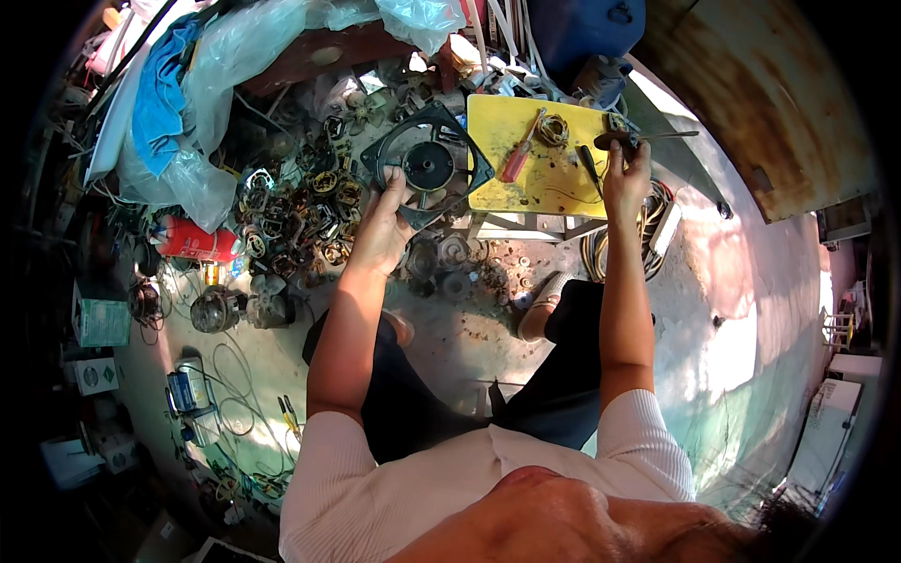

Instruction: The person carries a metal tray of parts across a workshop, then sits down to disassemble a motor component using a screwdriver to remove internal pieces.

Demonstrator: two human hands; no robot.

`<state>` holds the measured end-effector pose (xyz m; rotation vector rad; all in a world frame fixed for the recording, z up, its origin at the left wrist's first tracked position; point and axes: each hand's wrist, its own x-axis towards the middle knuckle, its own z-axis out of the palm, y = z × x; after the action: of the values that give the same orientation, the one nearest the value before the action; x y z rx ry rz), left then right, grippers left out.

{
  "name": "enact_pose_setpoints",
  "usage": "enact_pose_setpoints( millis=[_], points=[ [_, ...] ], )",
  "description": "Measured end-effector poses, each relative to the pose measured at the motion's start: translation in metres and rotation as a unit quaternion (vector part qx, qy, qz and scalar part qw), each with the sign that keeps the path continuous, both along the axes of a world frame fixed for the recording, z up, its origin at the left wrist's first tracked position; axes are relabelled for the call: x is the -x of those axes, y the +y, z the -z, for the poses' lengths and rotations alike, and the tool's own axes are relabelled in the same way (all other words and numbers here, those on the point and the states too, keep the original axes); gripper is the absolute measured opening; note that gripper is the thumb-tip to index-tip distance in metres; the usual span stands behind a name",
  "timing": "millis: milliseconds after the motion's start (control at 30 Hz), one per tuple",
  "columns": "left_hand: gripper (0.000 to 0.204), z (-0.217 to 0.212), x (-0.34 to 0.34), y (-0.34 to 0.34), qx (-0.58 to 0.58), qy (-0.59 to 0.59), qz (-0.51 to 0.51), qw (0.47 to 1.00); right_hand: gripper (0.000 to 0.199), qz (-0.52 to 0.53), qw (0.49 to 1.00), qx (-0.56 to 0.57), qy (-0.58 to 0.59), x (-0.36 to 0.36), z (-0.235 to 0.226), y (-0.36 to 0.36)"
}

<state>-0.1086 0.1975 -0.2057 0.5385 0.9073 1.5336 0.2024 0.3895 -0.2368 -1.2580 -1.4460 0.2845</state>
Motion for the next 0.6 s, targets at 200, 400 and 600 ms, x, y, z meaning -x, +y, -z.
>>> enact_pose_setpoints(
  millis=[200, 400, 600],
  points=[
    [0.034, -0.019, -0.011, -0.003, -0.025, 0.022, -0.037, 0.999, 0.029, -0.118, 0.983, -0.059, 0.129, 0.038, -0.036, -0.031],
    [0.039, -0.011, -0.024, 0.007, -0.095, 0.182, -0.099, 0.974, 0.041, -0.245, 0.967, -0.017, -0.069, 0.075, -0.065, -0.099],
    [0.036, -0.013, -0.027, 0.010, -0.097, 0.219, -0.126, 0.963, 0.042, -0.302, 0.947, 0.068, -0.088, 0.089, -0.055, -0.116]
  ],
)
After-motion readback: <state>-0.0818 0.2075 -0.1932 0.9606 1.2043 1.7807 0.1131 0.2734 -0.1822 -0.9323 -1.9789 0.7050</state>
